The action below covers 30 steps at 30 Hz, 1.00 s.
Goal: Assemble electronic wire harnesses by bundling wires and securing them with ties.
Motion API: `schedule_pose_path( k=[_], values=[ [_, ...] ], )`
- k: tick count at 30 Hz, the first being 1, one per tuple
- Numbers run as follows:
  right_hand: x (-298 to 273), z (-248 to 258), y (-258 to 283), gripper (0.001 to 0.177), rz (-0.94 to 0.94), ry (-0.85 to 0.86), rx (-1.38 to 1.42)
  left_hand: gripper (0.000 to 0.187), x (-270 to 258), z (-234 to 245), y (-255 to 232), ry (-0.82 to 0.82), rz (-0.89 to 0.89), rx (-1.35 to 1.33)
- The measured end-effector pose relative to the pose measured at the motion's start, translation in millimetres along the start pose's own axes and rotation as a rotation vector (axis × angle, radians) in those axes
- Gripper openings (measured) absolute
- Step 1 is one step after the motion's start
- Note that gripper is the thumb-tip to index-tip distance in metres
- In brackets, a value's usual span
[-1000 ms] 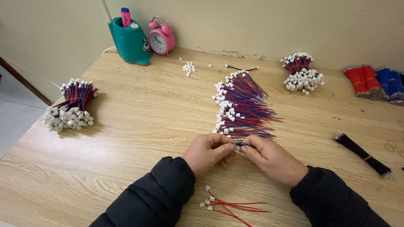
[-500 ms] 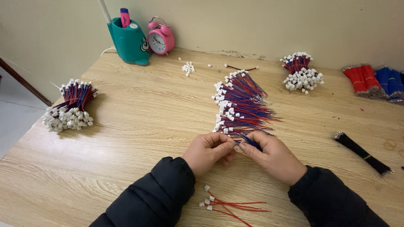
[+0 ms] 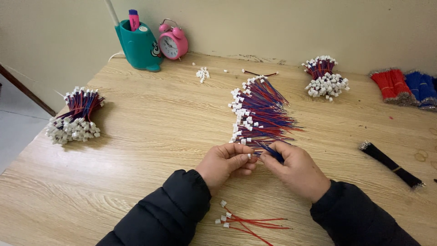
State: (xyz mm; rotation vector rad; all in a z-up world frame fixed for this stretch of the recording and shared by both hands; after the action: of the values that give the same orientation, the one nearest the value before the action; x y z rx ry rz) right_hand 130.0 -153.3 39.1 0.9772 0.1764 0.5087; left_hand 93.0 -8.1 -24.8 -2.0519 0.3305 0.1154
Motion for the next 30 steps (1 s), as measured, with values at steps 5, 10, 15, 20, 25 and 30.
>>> schedule_pose_path(
  k=[5,10,15,20,25,30],
  values=[
    [-3,2,2,0.013,0.018,-0.003,-0.013,0.018,-1,-3,-1,0.010,0.012,-0.013],
    [-3,3,7,0.013,0.009,-0.009,-0.032,0.019,-2,-3,0,0.016,0.013,-0.041],
    [-5,2,21,0.013,0.018,0.010,-0.047,0.019,-2,-3,0,0.010,0.025,-0.033],
    [-6,4,26,0.012,0.009,-0.003,-0.050,0.020,-4,-3,-2,-0.002,0.026,-0.033],
    [-5,5,18,0.013,0.008,-0.021,-0.114,0.020,-3,-3,-1,-0.003,0.025,-0.038],
    [-6,3,20,0.013,0.004,-0.011,-0.171,0.021,-6,-4,-4,-0.013,0.011,-0.016]
  ],
)
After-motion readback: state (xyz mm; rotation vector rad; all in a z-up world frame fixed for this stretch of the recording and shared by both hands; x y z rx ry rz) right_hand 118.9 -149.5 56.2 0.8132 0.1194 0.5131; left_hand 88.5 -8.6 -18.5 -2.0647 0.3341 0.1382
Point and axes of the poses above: each hand's wrist, its own x-axis towards the middle knuckle, its own z-axis out of the back of the hand, y = z × x, the point moved 9 cm from there along x, towards the middle knuckle, and after that the axes turned 6 degrees about z, right-handed, at the moved point
